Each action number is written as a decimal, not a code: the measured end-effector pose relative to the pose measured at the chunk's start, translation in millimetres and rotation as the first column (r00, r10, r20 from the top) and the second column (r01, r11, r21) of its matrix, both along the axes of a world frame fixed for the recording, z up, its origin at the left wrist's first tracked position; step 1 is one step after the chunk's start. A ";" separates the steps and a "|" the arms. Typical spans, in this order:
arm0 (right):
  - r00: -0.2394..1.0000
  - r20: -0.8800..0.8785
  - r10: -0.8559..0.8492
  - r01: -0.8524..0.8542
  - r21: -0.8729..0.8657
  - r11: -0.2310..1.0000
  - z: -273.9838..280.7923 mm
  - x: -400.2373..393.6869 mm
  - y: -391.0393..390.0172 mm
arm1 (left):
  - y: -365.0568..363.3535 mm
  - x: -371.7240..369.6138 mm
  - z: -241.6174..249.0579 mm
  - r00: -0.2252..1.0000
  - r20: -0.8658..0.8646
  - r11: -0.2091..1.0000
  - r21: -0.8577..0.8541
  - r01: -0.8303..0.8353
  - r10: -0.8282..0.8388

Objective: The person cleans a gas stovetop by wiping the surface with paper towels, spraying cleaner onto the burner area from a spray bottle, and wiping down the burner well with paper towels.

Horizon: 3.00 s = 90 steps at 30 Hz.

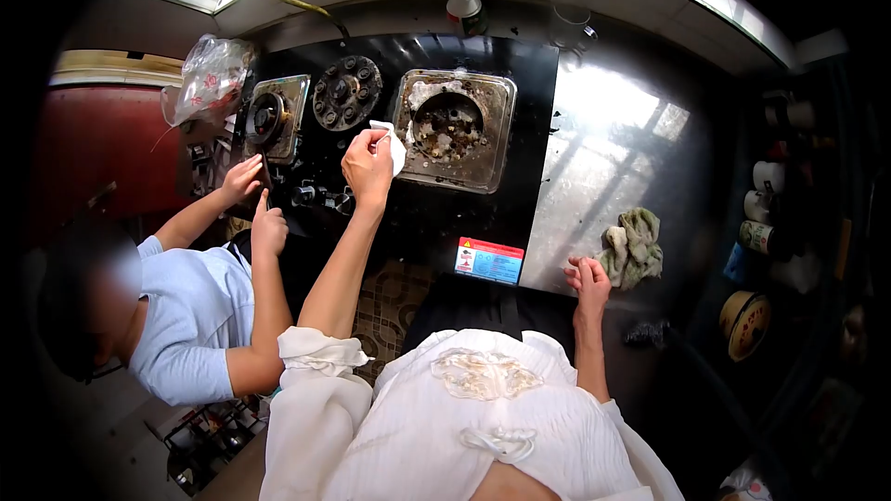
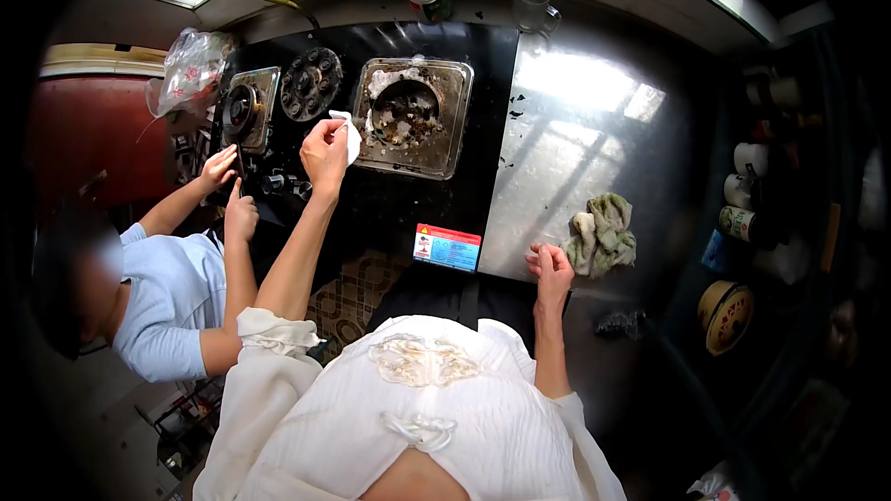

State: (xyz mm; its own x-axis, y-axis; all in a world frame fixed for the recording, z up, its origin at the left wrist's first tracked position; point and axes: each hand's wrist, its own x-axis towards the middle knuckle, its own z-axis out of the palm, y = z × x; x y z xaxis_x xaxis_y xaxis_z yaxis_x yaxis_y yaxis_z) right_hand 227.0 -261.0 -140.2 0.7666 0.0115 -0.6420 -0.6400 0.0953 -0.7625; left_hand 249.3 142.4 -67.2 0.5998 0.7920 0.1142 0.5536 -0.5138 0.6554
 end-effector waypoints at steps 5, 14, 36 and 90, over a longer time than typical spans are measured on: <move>1.000 -0.010 -0.015 0.015 -0.003 1.000 0.4 2.5 -1.9 | -20.8 -5.5 -19.8 0.885 -0.269 0.836 0.310 0.453 -0.379; 0.998 -0.024 0.059 -0.060 -0.030 0.998 -1.6 10.6 15.6 | -41.5 -33.9 -12.4 0.806 -0.318 0.739 0.329 0.588 -0.499; 0.999 -0.029 0.043 -0.043 -0.020 0.999 -2.9 6.7 7.0 | -110.1 10.7 -15.7 0.768 -0.063 0.737 0.241 0.631 -0.637; 1.000 -0.001 -0.015 0.015 -0.074 0.997 -3.6 15.0 -3.1 | -65.8 -24.4 -7.8 0.659 -0.208 0.596 0.294 0.747 -0.723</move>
